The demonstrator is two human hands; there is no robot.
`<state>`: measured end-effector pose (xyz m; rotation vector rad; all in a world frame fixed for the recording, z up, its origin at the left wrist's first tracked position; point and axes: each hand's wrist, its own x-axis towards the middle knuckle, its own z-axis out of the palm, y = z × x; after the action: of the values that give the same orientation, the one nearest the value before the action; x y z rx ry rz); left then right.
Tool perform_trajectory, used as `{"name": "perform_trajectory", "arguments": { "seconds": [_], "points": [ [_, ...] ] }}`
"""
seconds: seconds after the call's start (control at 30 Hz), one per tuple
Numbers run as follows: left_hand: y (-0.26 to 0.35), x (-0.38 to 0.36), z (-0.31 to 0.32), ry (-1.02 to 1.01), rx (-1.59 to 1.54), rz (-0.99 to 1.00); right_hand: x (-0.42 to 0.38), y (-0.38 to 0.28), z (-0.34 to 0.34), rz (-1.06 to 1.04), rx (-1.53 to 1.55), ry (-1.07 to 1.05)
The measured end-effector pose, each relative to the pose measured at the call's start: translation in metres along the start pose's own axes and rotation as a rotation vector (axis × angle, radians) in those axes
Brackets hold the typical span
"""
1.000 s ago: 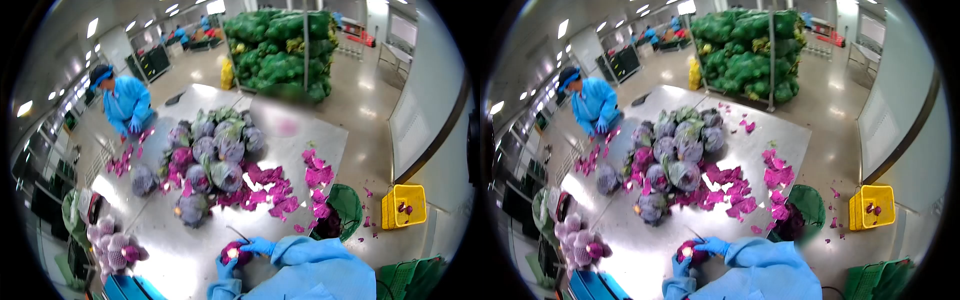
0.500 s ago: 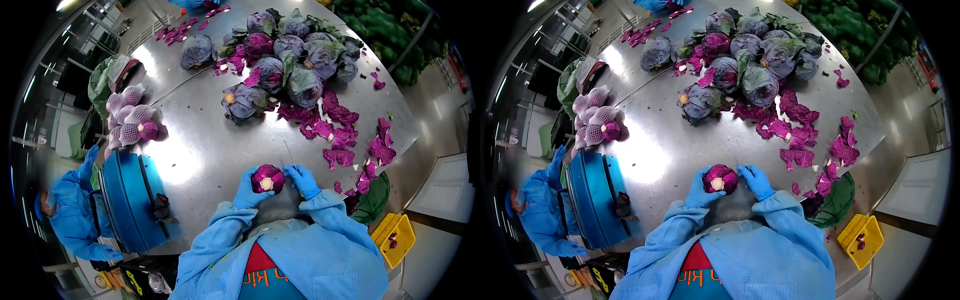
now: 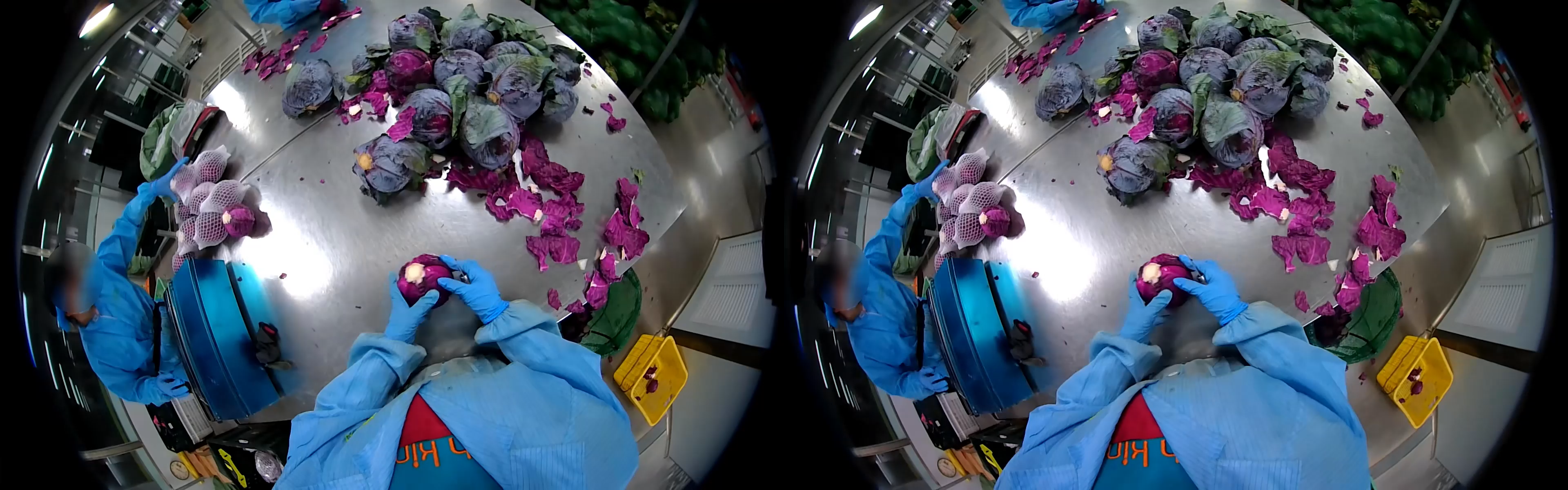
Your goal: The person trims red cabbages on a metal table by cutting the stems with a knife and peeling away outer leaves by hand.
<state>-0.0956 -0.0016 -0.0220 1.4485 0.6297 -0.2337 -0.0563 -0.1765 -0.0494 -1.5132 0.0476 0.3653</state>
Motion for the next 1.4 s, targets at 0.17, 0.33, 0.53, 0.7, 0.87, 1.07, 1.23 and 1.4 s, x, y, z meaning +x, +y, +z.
{"name": "perform_trajectory", "arguments": {
  "seconds": [0.17,0.33,0.53,0.7,0.87,1.07,1.23,1.4],
  "points": [
    [-0.001,0.036,-0.011,-0.007,-0.569,-0.157,0.019,-0.020,-0.014,-0.255,-0.401,-0.051],
    [0.031,0.026,-0.032,-0.176,-0.701,-0.327,0.071,-0.056,-0.096,-0.434,-1.408,0.354],
    [0.018,0.017,-0.038,-0.449,-1.143,-0.443,0.028,-0.011,-0.164,0.004,-1.415,0.473],
    [0.030,0.023,-0.018,-0.554,-1.350,-0.479,-0.071,0.009,-0.202,0.127,-1.454,0.704],
    [0.052,0.017,-0.006,-0.296,-1.374,-0.543,-0.158,0.044,-0.257,0.041,-1.291,0.884],
    [0.049,0.014,-0.007,-0.100,-1.278,-0.588,-0.147,-0.016,-0.213,-0.126,-1.402,1.114],
    [0.046,-0.008,0.002,-0.038,-0.694,-0.387,-0.076,-0.003,-0.129,0.028,-0.113,0.597],
    [-0.008,-0.008,0.006,0.036,0.415,0.449,-0.046,-0.024,-0.048,0.204,-0.153,0.074]
  ]
}}
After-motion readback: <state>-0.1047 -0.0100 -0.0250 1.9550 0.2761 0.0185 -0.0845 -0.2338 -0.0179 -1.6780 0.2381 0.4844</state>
